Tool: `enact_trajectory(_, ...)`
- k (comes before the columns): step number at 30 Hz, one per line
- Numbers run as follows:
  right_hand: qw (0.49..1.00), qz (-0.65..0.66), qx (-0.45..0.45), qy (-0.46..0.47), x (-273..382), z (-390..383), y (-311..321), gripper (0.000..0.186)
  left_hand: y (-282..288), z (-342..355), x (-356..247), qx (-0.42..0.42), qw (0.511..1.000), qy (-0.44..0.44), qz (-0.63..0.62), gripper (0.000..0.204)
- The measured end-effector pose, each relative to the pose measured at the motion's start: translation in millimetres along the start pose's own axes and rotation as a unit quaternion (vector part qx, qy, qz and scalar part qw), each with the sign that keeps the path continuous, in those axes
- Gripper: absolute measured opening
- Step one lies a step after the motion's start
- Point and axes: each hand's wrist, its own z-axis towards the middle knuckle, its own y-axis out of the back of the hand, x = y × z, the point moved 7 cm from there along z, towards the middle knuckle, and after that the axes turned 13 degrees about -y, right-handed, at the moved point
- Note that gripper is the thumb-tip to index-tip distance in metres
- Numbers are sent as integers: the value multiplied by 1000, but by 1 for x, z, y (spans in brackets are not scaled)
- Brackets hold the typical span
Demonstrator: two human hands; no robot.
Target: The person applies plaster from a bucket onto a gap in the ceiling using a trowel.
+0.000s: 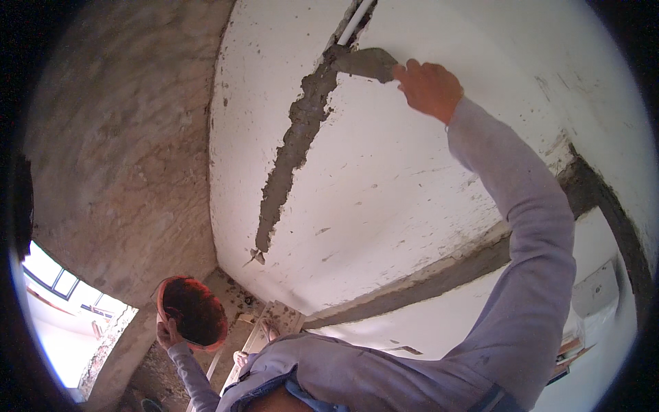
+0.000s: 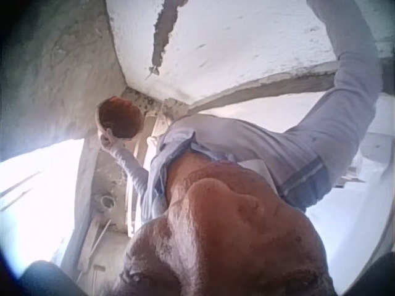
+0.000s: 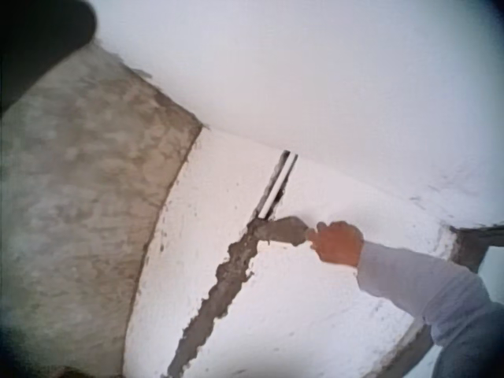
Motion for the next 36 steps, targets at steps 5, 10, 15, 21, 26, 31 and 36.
enact_trajectory(5,998,1,-43,-54,-33,34,25,24,-3,-16,12,7,996,30,-79,34)
enact_trajectory(10,995,-13,-58,-80,-37,32,40,24,-6,-21,-27,18,999,2,41,40)
enact_trajectory(15,988,61,-35,-136,-44,28,37,28,-2,-19,17,85,995,28,43,24)
enact_trajectory(21,993,-34,65,-91,-85,24,-5,33,-35,11,-49,136,990,-30,26,23)
enact_trajectory(26,992,74,-54,-85,-45,-28,73,24,-45,55,-118,141,988,-64,-17,35)
enact_trajectory(31,940,269,113,178,94,-127,80,24,-66,111,-208,204,965,-158,-39,38)
enact_trajectory(36,896,344,112,256,204,-192,106,18,-75,126,-295,231,946,-222,-55,38)
